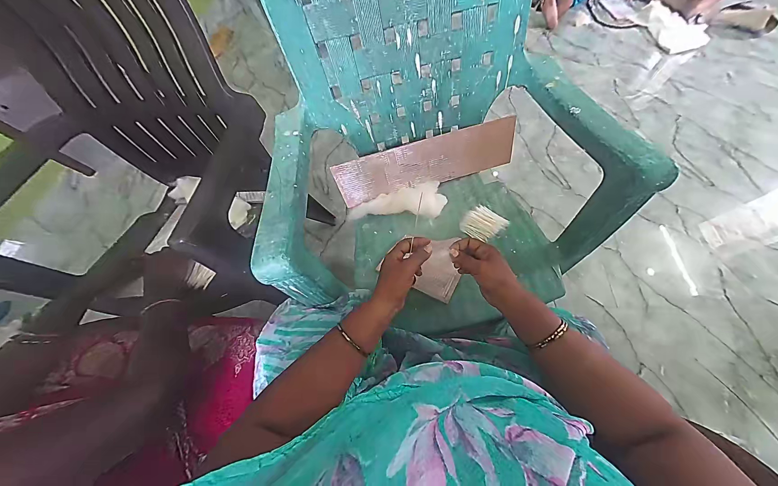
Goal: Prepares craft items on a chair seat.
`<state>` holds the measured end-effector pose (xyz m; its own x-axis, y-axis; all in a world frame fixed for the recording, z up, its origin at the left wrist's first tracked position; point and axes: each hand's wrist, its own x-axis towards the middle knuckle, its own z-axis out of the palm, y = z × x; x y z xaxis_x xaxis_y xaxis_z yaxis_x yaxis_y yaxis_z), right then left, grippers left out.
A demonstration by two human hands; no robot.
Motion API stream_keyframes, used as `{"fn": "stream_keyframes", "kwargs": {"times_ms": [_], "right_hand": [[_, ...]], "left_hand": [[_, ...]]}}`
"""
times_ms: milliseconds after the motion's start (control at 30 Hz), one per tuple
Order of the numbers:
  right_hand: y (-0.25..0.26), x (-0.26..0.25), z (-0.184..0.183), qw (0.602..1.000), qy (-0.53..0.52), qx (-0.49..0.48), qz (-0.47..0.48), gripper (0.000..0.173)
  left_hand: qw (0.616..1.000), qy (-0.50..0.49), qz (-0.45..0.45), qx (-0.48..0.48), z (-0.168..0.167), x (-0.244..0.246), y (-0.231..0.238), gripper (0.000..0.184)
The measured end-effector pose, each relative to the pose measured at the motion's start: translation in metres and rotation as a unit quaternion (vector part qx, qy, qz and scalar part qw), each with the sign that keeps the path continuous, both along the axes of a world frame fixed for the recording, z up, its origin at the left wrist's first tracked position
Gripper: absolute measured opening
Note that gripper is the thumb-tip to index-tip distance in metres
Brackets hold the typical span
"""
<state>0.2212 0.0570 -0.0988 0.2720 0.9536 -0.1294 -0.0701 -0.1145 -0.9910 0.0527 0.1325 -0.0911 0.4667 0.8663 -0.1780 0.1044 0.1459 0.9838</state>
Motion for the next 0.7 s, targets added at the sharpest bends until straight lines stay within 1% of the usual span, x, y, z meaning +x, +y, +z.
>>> {"fn": "stream_keyframes", "kwargs": {"times_ms": [100,167,233,300,367,433,567,633,700], "right_hand": [[0.001,0.001,0.000,1.000,-0.009,-0.014,0.003,0.005],[0.004,0.001,-0.002,1.000,-0.009,-0.025,0.002,0.006],[0.007,-0.001,-0.005,1.000,-0.007,-0.030,-0.004,0.006],[0.010,-0.001,-0.006,0.999,-0.030,-0.032,0.008,0.006],[0.012,-0.002,-0.011,0.995,-0.085,-0.029,0.035,0.011],[0.018,-0.002,-0.019,0.986,-0.160,-0.018,0.042,0.012],[0.026,-0.007,-0.026,0.958,-0.277,-0.034,0.067,0.015],[0.030,-0.009,-0.029,0.937,-0.333,-0.051,0.090,0.017],[0.034,-0.008,-0.040,0.919,-0.378,-0.054,0.103,0.017]], "left_hand": [[0.996,0.033,-0.046,0.064,-0.005,-0.005,0.010,0.026],[0.992,0.067,-0.058,0.086,-0.009,-0.006,0.013,0.017],[0.990,0.102,-0.056,0.076,-0.009,-0.008,0.012,0.012],[0.991,0.117,-0.048,0.048,-0.008,-0.010,0.012,0.012],[0.991,0.121,-0.044,0.020,-0.008,-0.014,0.011,0.012],[0.990,0.139,-0.040,0.002,-0.008,-0.017,0.010,0.011],[0.973,0.222,-0.060,0.005,-0.019,-0.023,0.014,0.016],[0.953,0.285,-0.095,0.038,-0.023,-0.027,0.019,0.023],[0.927,0.345,-0.132,0.069,-0.019,-0.031,0.020,0.039]]}}
